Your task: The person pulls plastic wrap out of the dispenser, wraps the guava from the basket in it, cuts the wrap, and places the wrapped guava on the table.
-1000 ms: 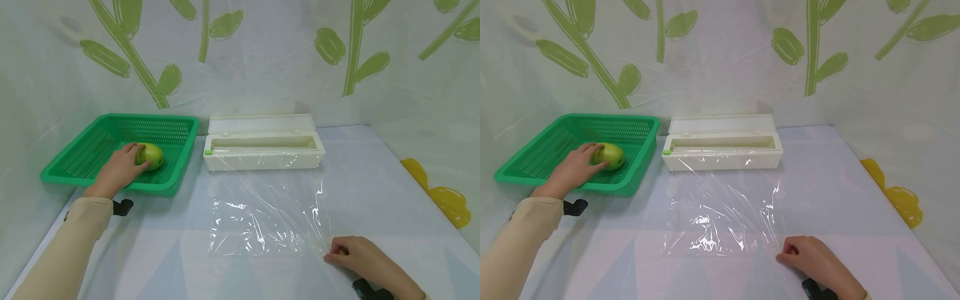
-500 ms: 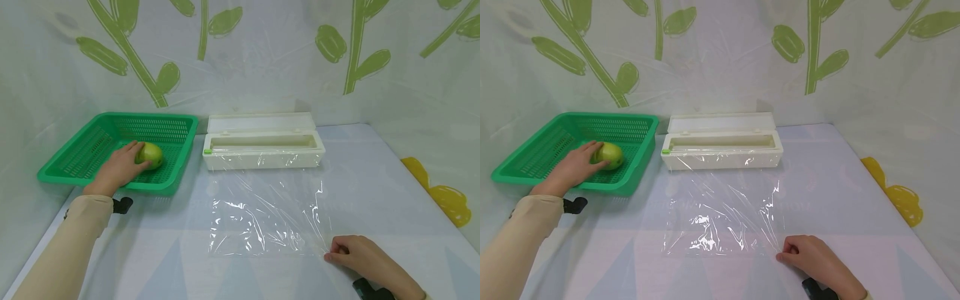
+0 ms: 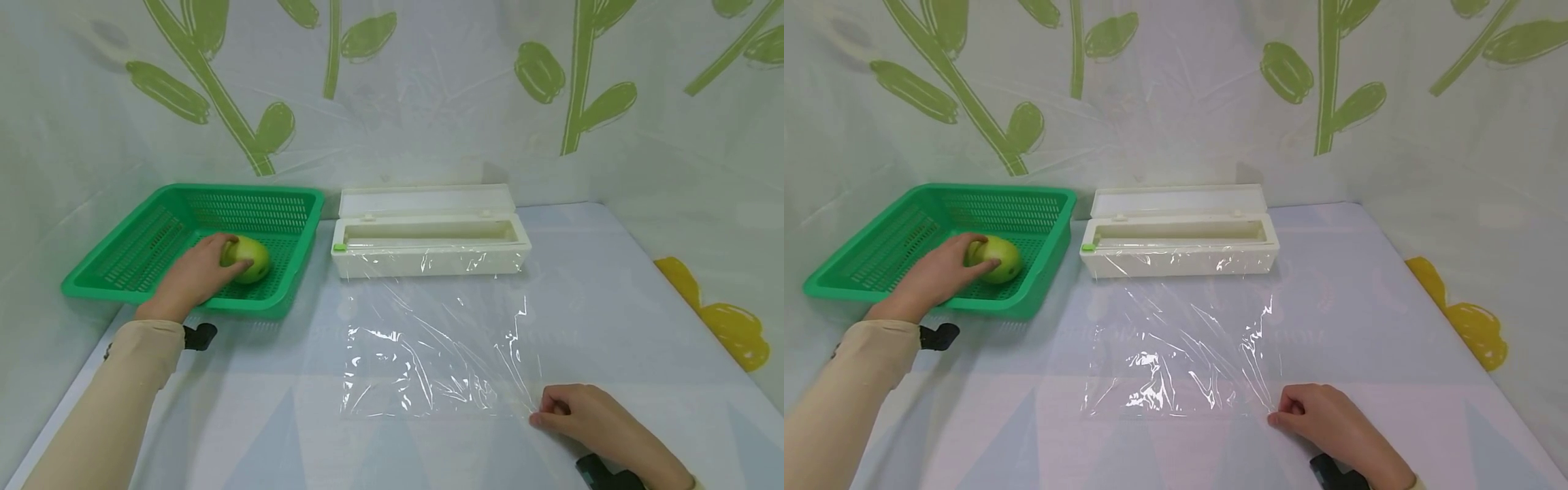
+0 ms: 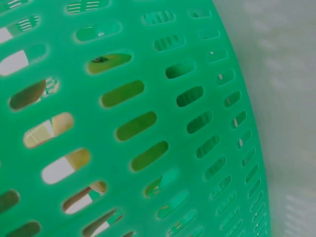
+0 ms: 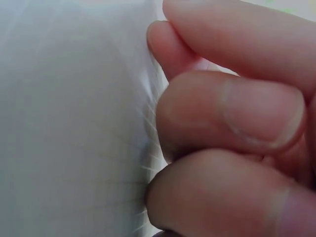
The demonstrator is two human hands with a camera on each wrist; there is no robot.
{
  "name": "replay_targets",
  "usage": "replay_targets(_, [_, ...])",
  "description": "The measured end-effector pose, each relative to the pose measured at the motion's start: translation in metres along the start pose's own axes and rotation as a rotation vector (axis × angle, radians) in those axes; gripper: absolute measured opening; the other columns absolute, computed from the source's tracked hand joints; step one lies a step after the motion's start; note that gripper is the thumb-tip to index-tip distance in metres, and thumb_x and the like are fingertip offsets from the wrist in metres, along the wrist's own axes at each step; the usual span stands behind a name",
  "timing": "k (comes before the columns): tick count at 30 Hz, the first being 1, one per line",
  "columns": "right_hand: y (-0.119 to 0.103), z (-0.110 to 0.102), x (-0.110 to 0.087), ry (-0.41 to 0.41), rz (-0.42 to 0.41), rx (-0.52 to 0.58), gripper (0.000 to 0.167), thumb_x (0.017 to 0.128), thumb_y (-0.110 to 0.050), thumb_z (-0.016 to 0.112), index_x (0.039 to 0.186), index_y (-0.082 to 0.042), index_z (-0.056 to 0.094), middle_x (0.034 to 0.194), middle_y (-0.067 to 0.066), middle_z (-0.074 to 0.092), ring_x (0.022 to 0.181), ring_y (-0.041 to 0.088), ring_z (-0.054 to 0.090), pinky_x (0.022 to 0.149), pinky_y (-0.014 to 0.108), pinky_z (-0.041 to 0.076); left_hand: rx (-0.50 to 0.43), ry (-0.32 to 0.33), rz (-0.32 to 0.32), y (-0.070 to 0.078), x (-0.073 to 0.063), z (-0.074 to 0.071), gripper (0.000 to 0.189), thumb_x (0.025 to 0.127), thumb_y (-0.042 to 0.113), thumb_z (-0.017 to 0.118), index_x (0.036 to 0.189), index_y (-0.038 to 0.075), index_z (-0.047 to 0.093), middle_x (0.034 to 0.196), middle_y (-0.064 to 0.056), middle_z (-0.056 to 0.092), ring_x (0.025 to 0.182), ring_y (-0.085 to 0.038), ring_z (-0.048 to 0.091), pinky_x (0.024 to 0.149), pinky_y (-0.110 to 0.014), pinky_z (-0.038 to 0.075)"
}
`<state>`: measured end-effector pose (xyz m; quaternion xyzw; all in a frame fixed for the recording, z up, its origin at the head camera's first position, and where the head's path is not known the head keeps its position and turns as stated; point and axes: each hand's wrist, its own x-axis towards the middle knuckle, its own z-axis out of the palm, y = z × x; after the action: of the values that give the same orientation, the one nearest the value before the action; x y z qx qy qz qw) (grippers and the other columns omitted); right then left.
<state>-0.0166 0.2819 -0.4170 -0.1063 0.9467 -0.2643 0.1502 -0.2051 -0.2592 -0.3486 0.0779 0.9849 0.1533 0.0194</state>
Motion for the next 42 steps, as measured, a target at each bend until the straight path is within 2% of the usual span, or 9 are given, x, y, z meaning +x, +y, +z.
replay_targets(5, [-0.0007, 0.0008, 0.0002, -0.005, 0.021, 0.002, 0.030, 0.077, -0.051, 0.059, 0.068, -0.024, 0.053, 0.052, -0.014, 0.039, 0.049, 0.000, 0.036, 0.045, 0.017, 0.028, -0.011, -0.027, -0.035, -0.0001, -0.0002, -0.0001, 0.075, 0.082, 0.063, 0.041, 0.126, 0.003, 0.032, 0.115, -0.019, 0.042, 0.089, -0.033, 0.042, 0.070, -0.047, 0.036])
replay_targets(9, [-0.0007, 0.0009, 0.0005, -0.004, 0.031, -0.003, 0.030, 0.077, -0.052, 0.059, 0.068, -0.024, 0.053, 0.052, -0.014, 0.039, 0.049, 0.000, 0.036, 0.045, 0.018, 0.028, -0.004, -0.030, -0.037, 0.0001, 0.0006, -0.0003, 0.073, 0.082, 0.063, 0.042, 0.122, 0.003, 0.033, 0.108, -0.017, 0.044, 0.085, -0.032, 0.044, 0.067, -0.045, 0.036])
replay_targets(17, [-0.0006, 0.0003, 0.0007, -0.001, 0.023, -0.002, 0.029, 0.077, -0.051, 0.059, 0.068, -0.024, 0.053, 0.052, -0.014, 0.039, 0.049, 0.000, 0.036, 0.045, 0.018, 0.028, -0.007, -0.022, -0.032, -0.0015, 0.0020, 0.0010, 0.069, 0.081, 0.058, 0.051, 0.119, 0.003, 0.036, 0.114, -0.018, 0.043, 0.089, -0.035, 0.045, 0.071, -0.049, 0.037])
replay_targets(24, [-0.0005, 0.0007, 0.0009, 0.001, 0.025, -0.009, 0.029, 0.077, -0.051, 0.060, 0.068, -0.025, 0.053, 0.052, -0.015, 0.039, 0.050, -0.001, 0.036, 0.045, 0.018, 0.028, -0.018, -0.053, 0.035, -0.0024, 0.0049, 0.0022, 0.073, 0.082, 0.050, 0.055, 0.133, 0.004, 0.030, 0.130, -0.026, 0.027, 0.107, -0.043, 0.037, 0.081, -0.059, 0.033])
replay_targets(27, [-0.0003, 0.0010, 0.0008, 0.000, 0.024, -0.011, 0.029, 0.077, -0.052, 0.059, 0.068, -0.025, 0.053, 0.052, -0.015, 0.039, 0.050, -0.001, 0.035, 0.045, 0.018, 0.028, -0.014, -0.074, 0.054, -0.0031, 0.0049, 0.0023, 0.072, 0.084, 0.046, 0.054, 0.137, 0.006, 0.027, 0.131, -0.027, 0.022, 0.108, -0.045, 0.036, 0.080, -0.061, 0.033])
replay_targets(31, [-0.0003, 0.0011, 0.0011, -0.003, 0.032, -0.015, 0.029, 0.077, -0.053, 0.059, 0.067, -0.026, 0.053, 0.052, -0.015, 0.038, 0.050, -0.001, 0.035, 0.045, 0.018, 0.028, -0.002, -0.086, 0.078, -0.0036, 0.0038, 0.0023, 0.067, 0.086, 0.046, 0.050, 0.136, 0.007, 0.030, 0.134, -0.027, 0.021, 0.113, -0.046, 0.033, 0.082, -0.061, 0.031])
replay_targets(36, [-0.0005, 0.0010, 0.0014, -0.007, 0.043, -0.022, 0.029, 0.076, -0.053, 0.059, 0.068, -0.026, 0.053, 0.052, -0.014, 0.039, 0.050, 0.000, 0.036, 0.046, 0.018, 0.028, -0.008, -0.085, 0.097, -0.0023, 0.0045, 0.0021, 0.065, 0.087, 0.049, 0.048, 0.132, 0.004, 0.034, 0.133, -0.025, 0.030, 0.116, -0.043, 0.032, 0.086, -0.059, 0.030])
replay_targets(42, [-0.0008, 0.0005, 0.0013, -0.010, 0.043, -0.018, 0.029, 0.077, -0.052, 0.059, 0.067, -0.025, 0.053, 0.052, -0.014, 0.039, 0.050, 0.000, 0.036, 0.046, 0.018, 0.028, -0.010, -0.074, 0.049, -0.0004, 0.0042, 0.0008, 0.071, 0.084, 0.059, 0.045, 0.130, 0.006, 0.036, 0.121, -0.025, 0.045, 0.103, -0.041, 0.039, 0.076, -0.055, 0.035])
